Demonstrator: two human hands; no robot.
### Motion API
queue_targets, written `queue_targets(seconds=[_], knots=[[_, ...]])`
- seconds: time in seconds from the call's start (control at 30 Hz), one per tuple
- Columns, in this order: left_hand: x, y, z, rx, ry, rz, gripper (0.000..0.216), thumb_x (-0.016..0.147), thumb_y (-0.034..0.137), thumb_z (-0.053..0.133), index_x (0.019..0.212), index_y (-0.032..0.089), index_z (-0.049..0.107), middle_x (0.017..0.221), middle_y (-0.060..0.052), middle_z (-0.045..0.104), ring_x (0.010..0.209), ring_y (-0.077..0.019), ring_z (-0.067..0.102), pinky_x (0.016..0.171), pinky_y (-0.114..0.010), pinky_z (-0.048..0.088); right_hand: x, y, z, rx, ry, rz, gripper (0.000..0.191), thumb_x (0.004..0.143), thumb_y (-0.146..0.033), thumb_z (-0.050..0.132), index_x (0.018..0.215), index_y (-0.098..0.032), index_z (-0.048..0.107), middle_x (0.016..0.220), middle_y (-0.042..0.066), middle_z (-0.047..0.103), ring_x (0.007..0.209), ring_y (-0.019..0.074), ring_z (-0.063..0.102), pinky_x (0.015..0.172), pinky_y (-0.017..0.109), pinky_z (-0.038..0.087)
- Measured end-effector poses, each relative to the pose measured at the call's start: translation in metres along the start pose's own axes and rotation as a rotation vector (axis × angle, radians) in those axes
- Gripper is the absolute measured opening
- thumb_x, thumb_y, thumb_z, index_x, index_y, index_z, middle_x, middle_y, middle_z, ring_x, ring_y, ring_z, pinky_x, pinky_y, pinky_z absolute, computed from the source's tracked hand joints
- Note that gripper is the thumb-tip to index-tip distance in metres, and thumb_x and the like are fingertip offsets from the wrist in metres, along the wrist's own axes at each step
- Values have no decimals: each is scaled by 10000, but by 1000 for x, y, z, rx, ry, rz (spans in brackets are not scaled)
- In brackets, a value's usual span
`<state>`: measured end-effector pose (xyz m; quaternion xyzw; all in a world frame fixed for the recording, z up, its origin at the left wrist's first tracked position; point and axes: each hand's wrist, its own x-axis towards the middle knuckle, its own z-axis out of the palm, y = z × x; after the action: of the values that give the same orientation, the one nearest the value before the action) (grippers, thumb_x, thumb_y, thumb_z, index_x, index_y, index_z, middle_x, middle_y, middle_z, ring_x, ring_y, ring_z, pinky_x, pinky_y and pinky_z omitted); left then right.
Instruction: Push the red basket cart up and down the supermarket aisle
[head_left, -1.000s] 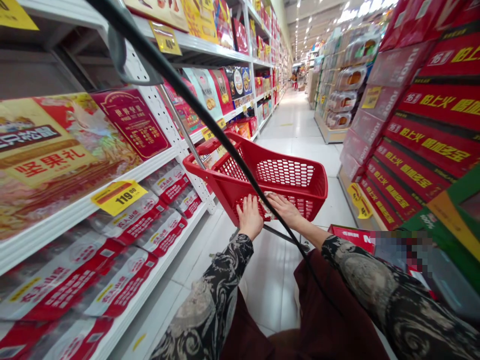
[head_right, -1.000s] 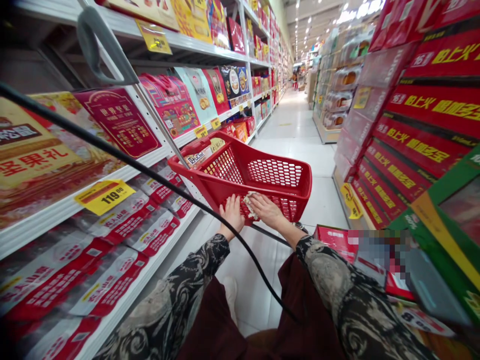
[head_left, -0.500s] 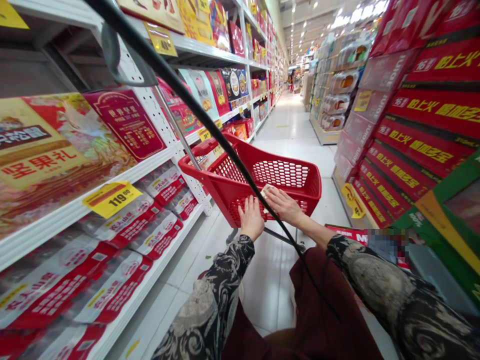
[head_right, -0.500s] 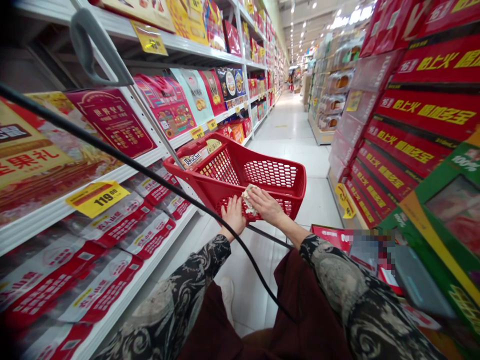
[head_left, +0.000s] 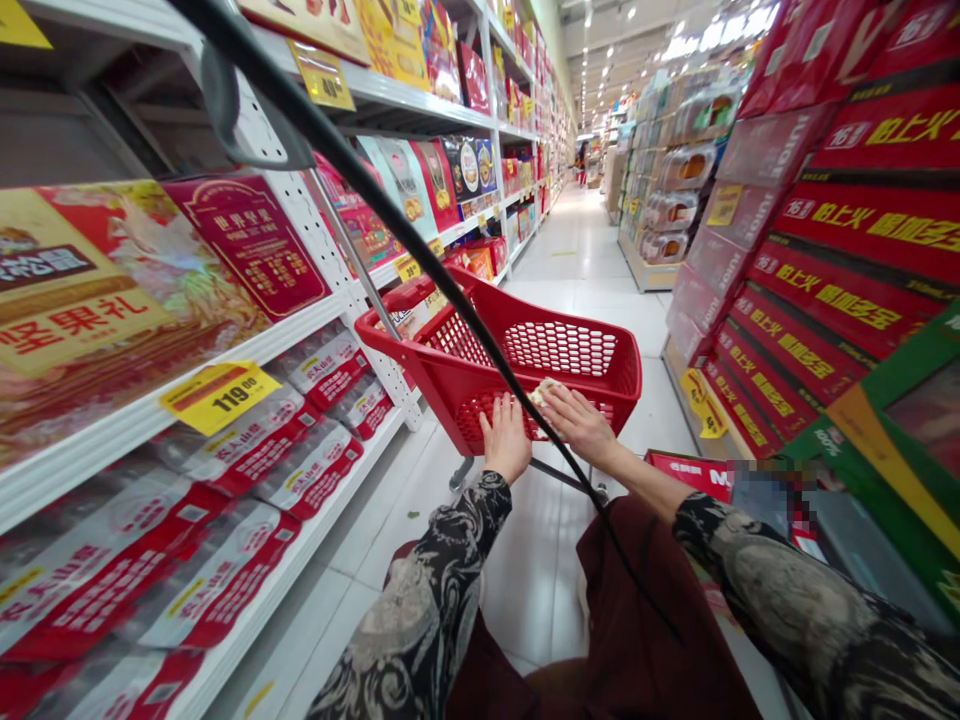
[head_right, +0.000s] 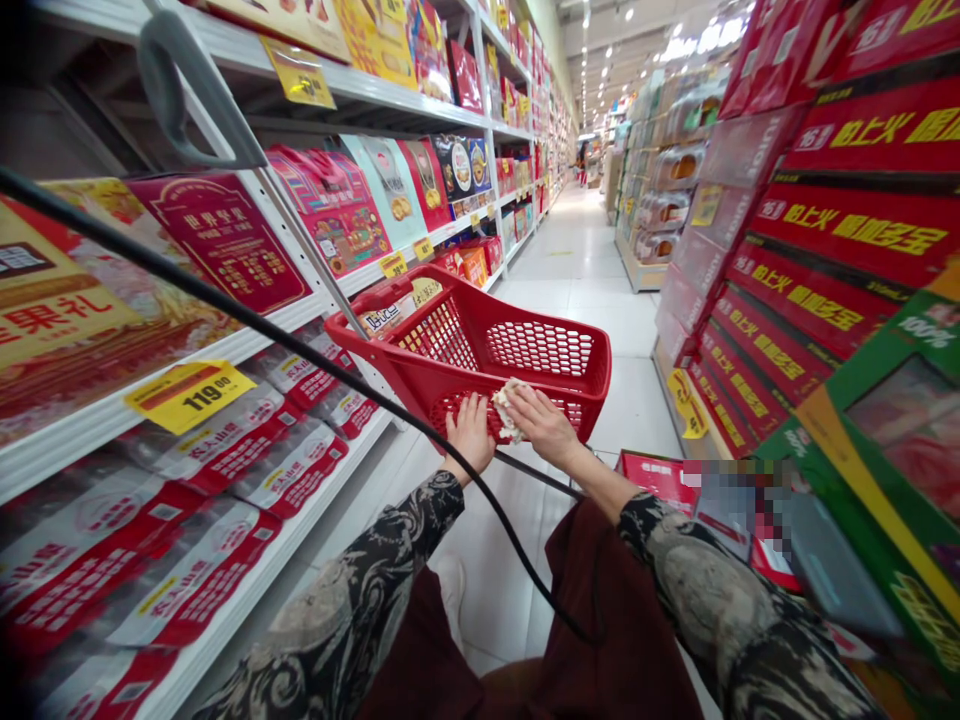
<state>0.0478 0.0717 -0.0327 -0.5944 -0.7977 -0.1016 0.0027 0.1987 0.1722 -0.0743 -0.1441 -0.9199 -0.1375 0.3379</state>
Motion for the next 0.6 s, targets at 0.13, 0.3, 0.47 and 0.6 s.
queue_targets(seconds=[0.13,0.3,0.47,0.6], knots=[[-1,8,1,-18,0,29,686,752,125,410,1425,112,279,1524,-109,243,1406,-254,198,1126,-537,192,5,11,-3,-2,31,50,396,905,-95,373,1251,-155,557,1338,124,522,1350,233,327,1069,476,341],[-5,13,2,-4,-8,79,719,730,139,451,1426,121,273,1525,-118,236,1409,-258,185,1126,-536,188,-26,6,9,-15,-59,45,462,832,-14,405,1250,-141,556,1322,129,537,1325,239,367,1058,464,352],[4,5,-10,26,58,115,678,742,130,435,1409,112,316,1526,-110,235,1407,-241,195,1139,-513,167,-35,-5,1,-20,-14,63,464,830,-9,396,1243,-146,557,1320,113,542,1337,231,349,1056,439,350],[22,-7,-34,84,165,162,672,758,135,414,1420,117,299,1529,-99,229,1413,-225,177,1147,-505,141,-20,4,-22,-51,146,246,427,857,-62,376,1233,-150,560,1346,123,514,1362,233,300,1076,456,299]])
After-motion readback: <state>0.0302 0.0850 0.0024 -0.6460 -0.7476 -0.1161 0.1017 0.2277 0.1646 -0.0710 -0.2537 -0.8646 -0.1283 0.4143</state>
